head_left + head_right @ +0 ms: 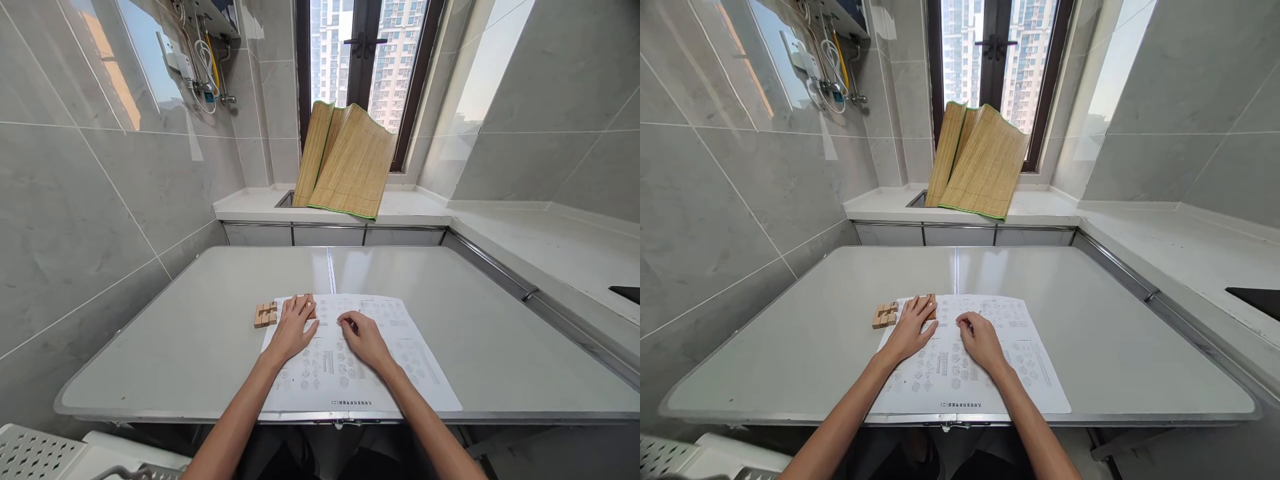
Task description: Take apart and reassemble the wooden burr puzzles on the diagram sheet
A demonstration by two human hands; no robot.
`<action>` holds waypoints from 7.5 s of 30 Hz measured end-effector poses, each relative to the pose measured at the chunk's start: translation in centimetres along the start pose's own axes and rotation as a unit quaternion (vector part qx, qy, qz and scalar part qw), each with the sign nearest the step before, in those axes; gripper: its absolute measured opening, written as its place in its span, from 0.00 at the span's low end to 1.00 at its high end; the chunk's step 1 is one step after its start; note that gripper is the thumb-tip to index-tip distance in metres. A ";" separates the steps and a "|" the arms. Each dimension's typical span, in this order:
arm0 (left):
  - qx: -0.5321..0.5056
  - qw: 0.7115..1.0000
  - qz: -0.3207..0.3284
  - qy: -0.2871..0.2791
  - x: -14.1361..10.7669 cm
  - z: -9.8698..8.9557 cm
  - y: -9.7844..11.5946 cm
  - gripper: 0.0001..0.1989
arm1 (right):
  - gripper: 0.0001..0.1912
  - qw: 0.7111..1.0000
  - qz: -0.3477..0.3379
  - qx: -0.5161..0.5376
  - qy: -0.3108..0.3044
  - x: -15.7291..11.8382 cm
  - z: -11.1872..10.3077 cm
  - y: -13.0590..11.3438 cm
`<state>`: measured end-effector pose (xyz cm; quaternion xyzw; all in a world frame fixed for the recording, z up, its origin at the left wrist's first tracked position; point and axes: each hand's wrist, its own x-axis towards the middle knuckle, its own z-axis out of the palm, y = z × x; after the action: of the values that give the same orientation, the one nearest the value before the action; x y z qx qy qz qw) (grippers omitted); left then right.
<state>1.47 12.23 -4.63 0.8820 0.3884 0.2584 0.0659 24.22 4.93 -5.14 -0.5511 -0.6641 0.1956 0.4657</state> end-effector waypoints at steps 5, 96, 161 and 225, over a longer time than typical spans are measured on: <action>-0.005 1.000 0.007 -0.004 0.1 -0.1 0.3 0.20 | 0.12 1.000 0.004 0.000 -0.002 -0.1 -0.1 0.1; -0.051 0.995 -0.022 0.080 0.3 -1.2 1.8 0.10 | 0.13 0.998 -0.006 0.010 -0.062 -0.6 -0.1 -0.4; -0.224 0.969 -0.081 0.068 0.8 -2.3 3.0 0.20 | 0.27 0.934 0.065 0.299 -0.187 -0.3 -0.9 -1.3; -0.129 0.988 0.074 0.036 -0.6 -1.3 4.6 0.23 | 0.25 0.949 0.117 0.281 -0.083 0.0 -0.2 -0.2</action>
<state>3.46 8.55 -2.30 0.8827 0.2875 0.3421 0.1456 24.24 4.83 -4.91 -0.4536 -0.5493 0.4730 0.5184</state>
